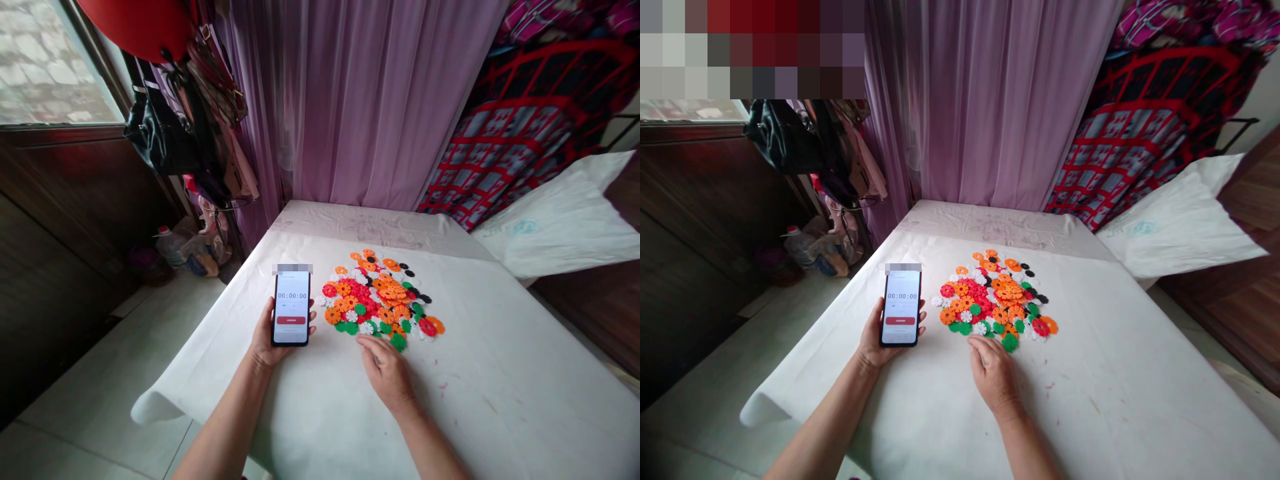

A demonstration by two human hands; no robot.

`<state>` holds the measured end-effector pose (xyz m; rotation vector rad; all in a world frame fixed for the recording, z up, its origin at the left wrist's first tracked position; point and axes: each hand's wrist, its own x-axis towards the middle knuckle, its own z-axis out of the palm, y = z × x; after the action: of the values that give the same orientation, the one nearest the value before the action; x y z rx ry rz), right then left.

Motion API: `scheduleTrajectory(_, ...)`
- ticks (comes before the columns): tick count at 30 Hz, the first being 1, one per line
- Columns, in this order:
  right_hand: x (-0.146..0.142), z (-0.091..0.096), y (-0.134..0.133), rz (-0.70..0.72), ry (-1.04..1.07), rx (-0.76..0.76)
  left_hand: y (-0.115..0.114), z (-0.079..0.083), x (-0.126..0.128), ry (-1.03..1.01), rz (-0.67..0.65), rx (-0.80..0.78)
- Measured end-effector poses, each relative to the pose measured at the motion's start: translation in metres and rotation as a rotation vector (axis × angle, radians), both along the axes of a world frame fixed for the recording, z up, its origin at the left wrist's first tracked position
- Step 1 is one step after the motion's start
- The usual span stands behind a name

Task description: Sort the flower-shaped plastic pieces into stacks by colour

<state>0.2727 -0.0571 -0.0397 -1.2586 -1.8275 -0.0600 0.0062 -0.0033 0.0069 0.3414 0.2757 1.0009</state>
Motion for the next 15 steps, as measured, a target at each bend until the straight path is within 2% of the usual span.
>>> scheduleTrajectory(15,-0.0015,0.0016,-0.0015,-0.002,0.045,-0.057,0.0011,-0.0030,0.0014,0.011,-0.012,-0.004)
